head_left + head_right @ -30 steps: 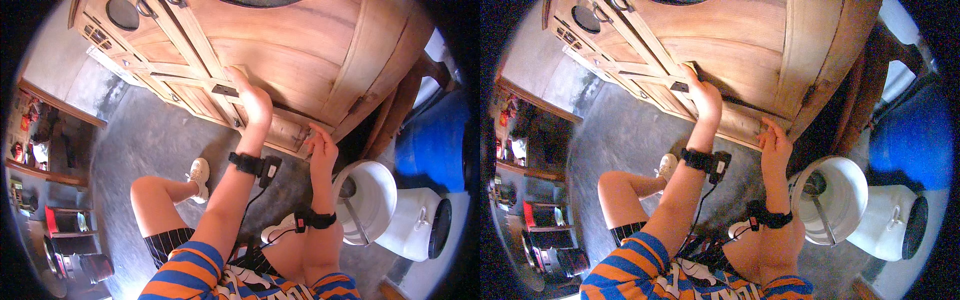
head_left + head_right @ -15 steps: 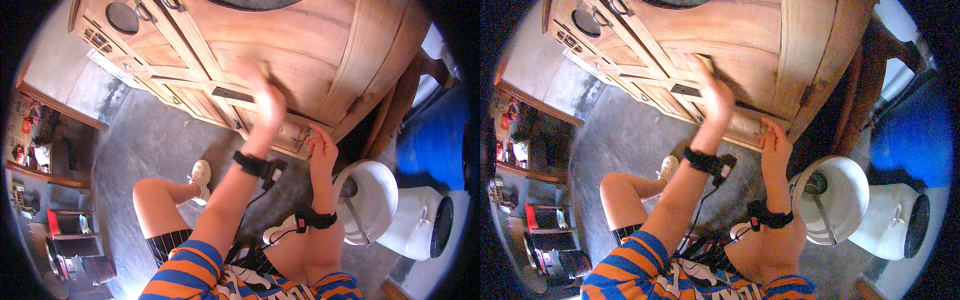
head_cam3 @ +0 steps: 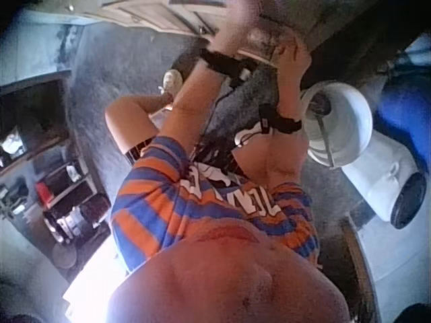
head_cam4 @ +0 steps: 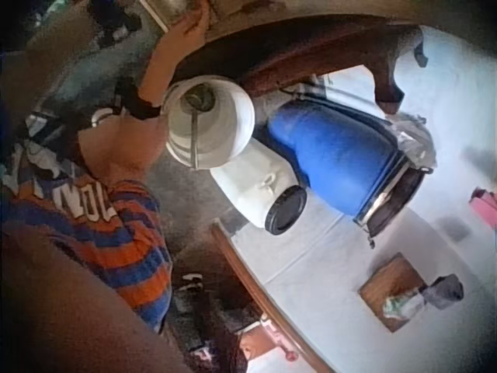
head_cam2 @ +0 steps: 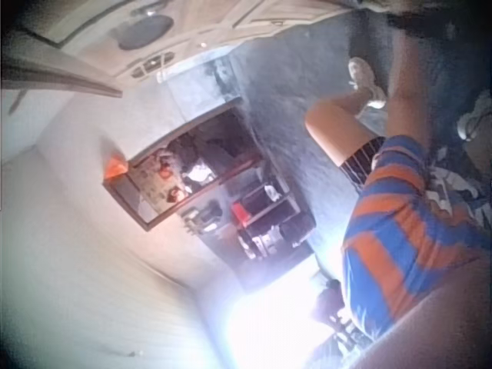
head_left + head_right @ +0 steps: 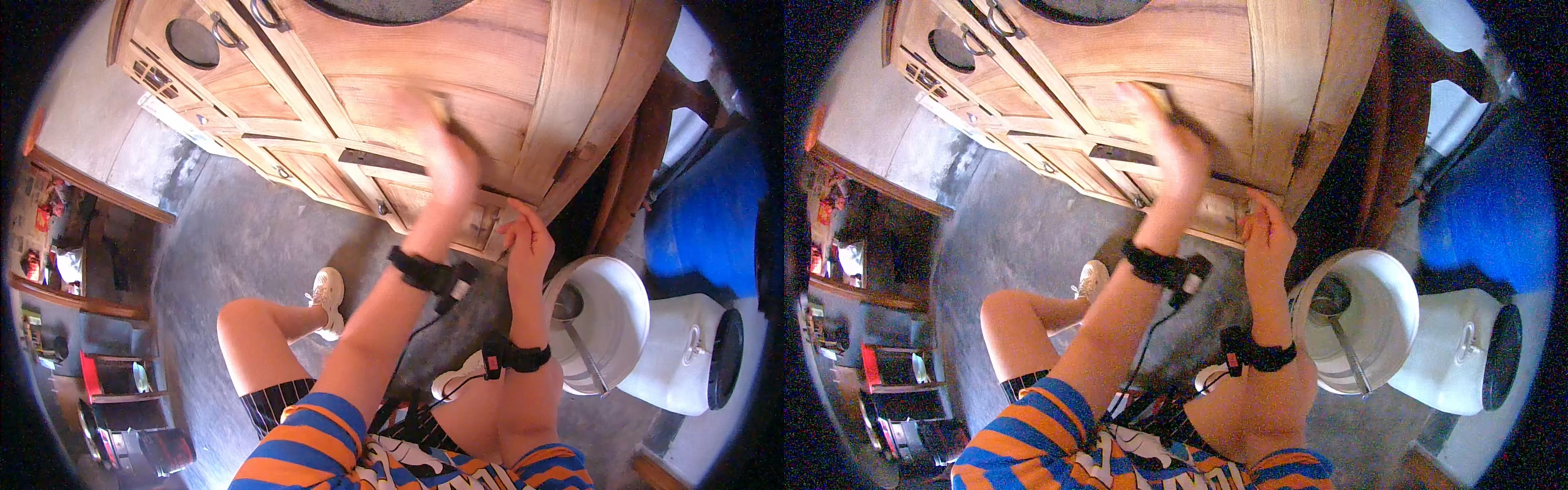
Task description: The person sands the surface of a wooden cabinet using a piece of sandpaper, moving their hands across the wood to smooth it.
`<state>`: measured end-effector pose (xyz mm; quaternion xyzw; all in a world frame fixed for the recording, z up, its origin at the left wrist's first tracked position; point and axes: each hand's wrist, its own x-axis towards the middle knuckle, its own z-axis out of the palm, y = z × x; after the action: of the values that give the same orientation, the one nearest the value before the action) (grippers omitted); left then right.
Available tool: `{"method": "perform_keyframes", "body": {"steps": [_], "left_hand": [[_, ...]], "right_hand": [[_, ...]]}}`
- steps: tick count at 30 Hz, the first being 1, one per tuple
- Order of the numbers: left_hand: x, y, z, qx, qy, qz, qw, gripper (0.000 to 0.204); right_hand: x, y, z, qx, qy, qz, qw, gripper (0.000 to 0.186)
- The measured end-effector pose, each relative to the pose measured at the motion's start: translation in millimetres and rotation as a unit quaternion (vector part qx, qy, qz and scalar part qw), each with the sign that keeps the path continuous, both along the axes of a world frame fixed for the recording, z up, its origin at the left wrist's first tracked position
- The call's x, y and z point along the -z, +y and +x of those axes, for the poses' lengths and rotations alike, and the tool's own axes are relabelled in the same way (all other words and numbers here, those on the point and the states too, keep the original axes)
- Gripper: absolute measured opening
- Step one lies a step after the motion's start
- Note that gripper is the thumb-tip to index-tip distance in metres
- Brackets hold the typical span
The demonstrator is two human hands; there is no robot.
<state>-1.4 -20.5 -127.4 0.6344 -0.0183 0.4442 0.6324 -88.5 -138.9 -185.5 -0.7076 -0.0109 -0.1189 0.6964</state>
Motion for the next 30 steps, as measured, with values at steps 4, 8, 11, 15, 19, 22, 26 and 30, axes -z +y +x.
{"method": "perform_keyframes", "body": {"steps": [4,8,11,15,19,22,26,30], "left_hand": [[7.5,-41.3,-16.7,-0.049,-0.010,0.239,0.970,0.078],[17.9,2.3,-7.9,-0.049,-0.007,0.283,0.958,0.065],[10.5,48.0,15.0,-0.111,-0.012,0.126,0.986,0.062],[-22.8,-6.9,-9.8,0.060,-0.011,-0.080,0.995,0.062],[-0.7,-38.8,-17.9,-0.059,-0.020,0.260,0.964,0.080],[9.3,-23.9,-16.3,-0.033,0.020,0.248,0.968,0.075],[4.2,23.3,1.8,-0.184,-0.010,0.238,0.954,0.075],[11.1,-28.5,-16.1,-0.086,0.000,0.271,0.959,0.076]], "right_hand": [[5.2,2.8,1.6,0.034,-0.007,-0.016,0.999,0.026],[6.9,-3.9,1.8,0.020,-0.054,0.001,0.998,0.025],[6.1,-3.5,0.8,0.024,-0.072,0.023,0.997,0.027],[10.1,-7.2,1.1,0.016,-0.049,0.019,0.998,0.027],[10.1,0.9,3.3,0.021,-0.017,-0.017,1.000,0.026],[10.1,-5.8,3.3,0.014,-0.014,-0.006,1.000,0.026],[7.6,-8.3,1.3,-0.011,-0.034,0.028,0.999,0.027],[8.6,-14.4,0.9,0.016,-0.014,0.002,1.000,0.029]]}}
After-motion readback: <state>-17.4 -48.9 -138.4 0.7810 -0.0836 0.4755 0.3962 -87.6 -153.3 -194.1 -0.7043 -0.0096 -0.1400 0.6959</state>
